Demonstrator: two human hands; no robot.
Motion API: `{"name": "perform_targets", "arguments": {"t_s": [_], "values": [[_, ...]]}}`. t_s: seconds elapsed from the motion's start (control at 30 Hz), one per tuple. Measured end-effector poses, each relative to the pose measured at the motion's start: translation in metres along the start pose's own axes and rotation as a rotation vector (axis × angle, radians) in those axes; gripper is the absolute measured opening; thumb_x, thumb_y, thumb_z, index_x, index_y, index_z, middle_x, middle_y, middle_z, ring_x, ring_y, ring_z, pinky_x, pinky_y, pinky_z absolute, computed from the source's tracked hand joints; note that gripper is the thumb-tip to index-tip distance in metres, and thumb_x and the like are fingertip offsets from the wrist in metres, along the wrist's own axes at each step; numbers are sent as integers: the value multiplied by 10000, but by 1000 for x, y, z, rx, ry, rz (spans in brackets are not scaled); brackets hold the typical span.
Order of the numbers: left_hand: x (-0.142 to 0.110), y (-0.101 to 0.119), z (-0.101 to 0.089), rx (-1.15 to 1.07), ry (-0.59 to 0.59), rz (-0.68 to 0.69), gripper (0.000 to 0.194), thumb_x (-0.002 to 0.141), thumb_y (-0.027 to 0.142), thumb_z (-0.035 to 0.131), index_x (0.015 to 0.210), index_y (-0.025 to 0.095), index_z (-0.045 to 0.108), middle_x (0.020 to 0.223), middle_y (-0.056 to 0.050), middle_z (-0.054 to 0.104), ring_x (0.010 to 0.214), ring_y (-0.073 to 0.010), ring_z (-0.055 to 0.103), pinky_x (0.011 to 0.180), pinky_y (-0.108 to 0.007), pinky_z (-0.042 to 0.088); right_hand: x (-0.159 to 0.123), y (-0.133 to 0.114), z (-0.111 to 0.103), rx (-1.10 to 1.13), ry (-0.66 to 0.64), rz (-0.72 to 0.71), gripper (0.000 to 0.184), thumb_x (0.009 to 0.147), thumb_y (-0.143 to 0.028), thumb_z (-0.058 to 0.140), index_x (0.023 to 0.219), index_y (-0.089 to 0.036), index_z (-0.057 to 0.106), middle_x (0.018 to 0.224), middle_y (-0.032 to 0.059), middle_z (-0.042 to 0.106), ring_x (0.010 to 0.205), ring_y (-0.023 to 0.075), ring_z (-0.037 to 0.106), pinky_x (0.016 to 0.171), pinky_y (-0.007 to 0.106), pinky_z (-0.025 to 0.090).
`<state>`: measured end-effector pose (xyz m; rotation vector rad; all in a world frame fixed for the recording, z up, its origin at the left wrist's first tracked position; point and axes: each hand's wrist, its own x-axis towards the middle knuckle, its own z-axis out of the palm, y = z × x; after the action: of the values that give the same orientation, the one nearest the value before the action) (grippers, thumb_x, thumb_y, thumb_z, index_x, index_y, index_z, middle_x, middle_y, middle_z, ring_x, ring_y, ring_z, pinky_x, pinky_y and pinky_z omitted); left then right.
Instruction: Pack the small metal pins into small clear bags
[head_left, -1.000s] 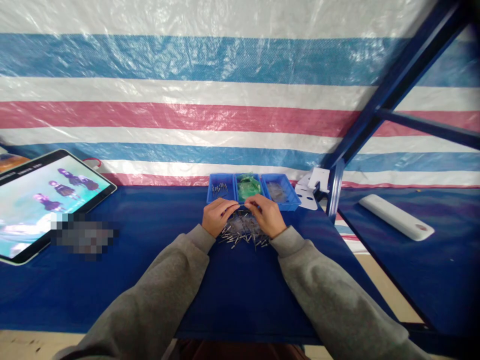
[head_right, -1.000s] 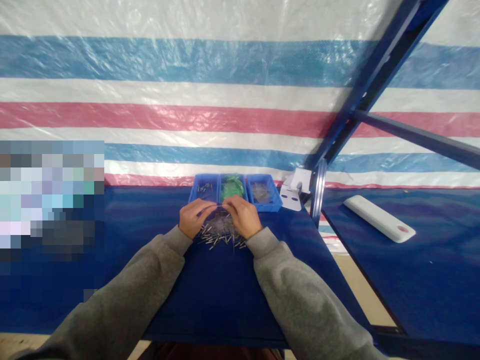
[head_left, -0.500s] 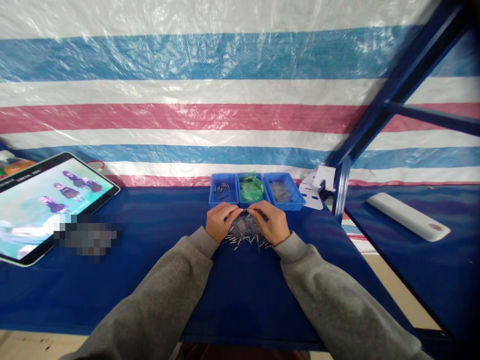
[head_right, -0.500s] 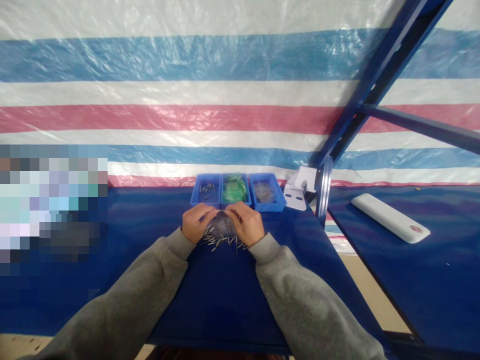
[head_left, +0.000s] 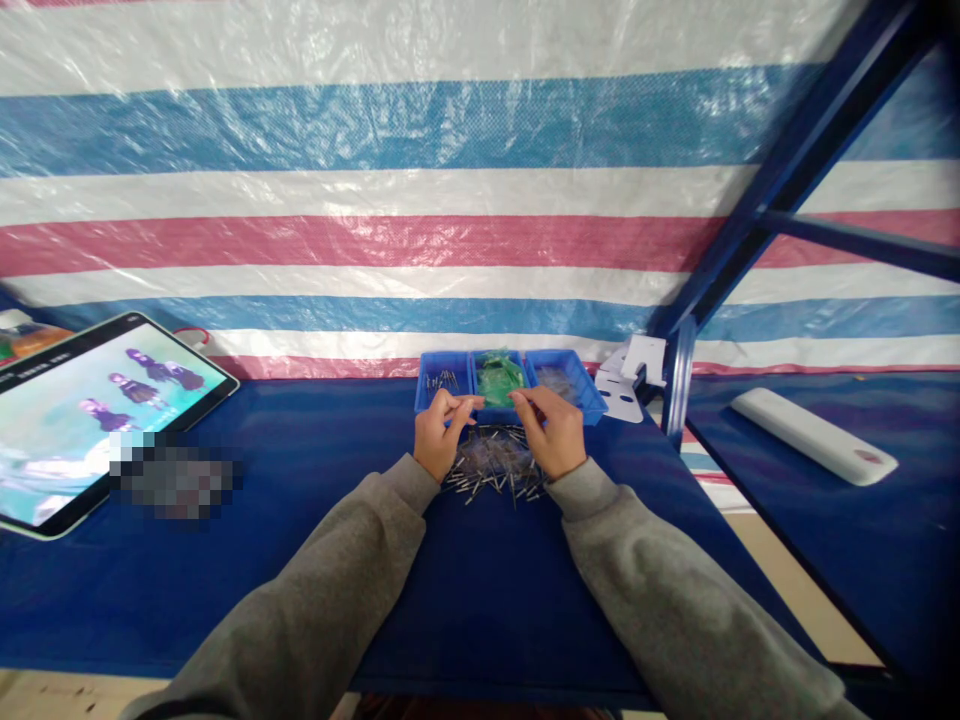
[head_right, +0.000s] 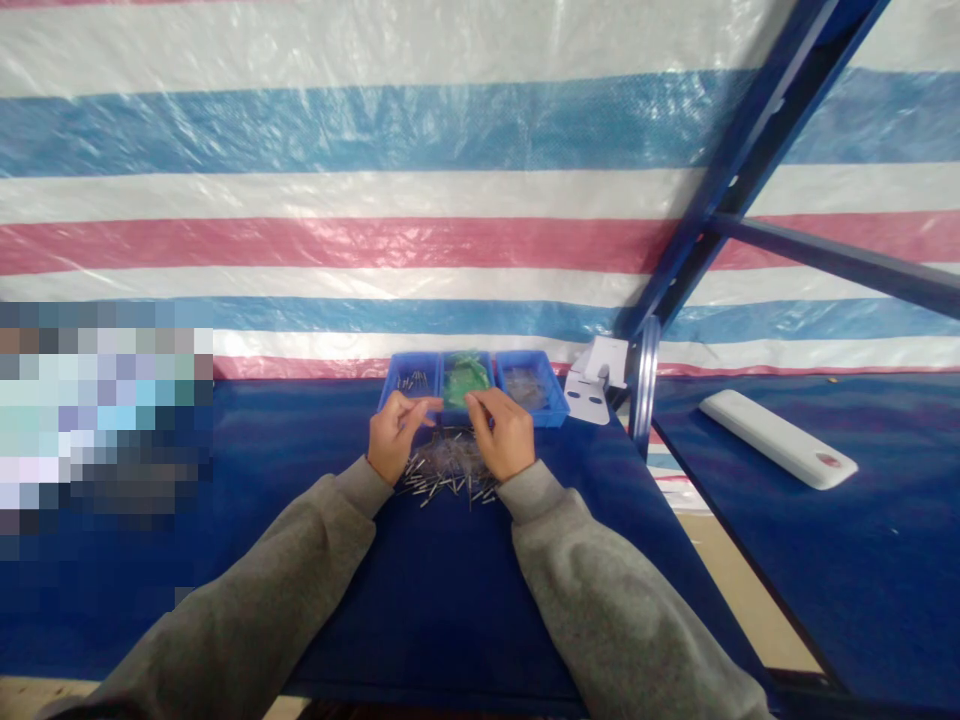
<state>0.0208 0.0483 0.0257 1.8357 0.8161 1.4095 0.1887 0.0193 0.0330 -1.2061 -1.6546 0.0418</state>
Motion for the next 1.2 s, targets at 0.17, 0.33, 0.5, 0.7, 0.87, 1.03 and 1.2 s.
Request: {"name": "perform_targets", "arguments": {"t_s": [0.17,0.33,0.5,0.7,0.87,1.03,1.2], "values": [[-5,-2,1,148,-3,60,159,863,292,471,803,145,485,719,-27,647,617,-97,618,603,-219,515,-7,2,1,-2,-12,-13,307,892,-354,384,839,-179,631,722,50,603,632,148,539,628,271,424],[-1,3,-3,362,-48,169,170,868,264,466,887,165,603,788,-24,651,701,-115,603,704,-241,474,3,-1,2,-23,12,1,304,890,-349,389,805,-179,626,686,42,594,599,144,513,611,271,408],[1,3,-7,412,-80,213,225,880,255,439,937,177,642,806,-44,639,768,-146,574,737,-269,446,1,1,1,-12,23,19,310,890,-356,385,806,-175,622,693,43,597,591,142,510,604,270,405],[-3,0,-9,424,-108,224,296,908,235,358,1087,172,585,824,-56,591,763,-144,544,713,-270,440,-12,3,1,17,-51,-2,281,886,-337,401,833,-179,627,717,40,600,631,146,535,620,270,415],[-8,-5,-7,429,-62,252,243,893,230,399,1041,169,582,930,-65,622,848,-149,577,787,-275,452,-13,-2,-1,65,-117,-34,246,877,-322,426,941,-185,620,757,36,600,606,130,527,609,260,428],[-11,-12,-5,453,13,251,187,855,242,489,1005,158,561,717,-4,627,633,-97,595,684,-212,473,-15,-5,2,121,-199,-122,217,870,-301,448,960,-193,614,786,45,611,683,142,557,641,260,447],[-12,-7,-4,453,31,266,167,837,248,519,970,167,578,652,20,625,563,-81,592,629,-188,475,-16,-5,6,135,-212,-131,189,877,-287,433,842,-192,593,768,43,605,709,147,561,652,258,445]]}}
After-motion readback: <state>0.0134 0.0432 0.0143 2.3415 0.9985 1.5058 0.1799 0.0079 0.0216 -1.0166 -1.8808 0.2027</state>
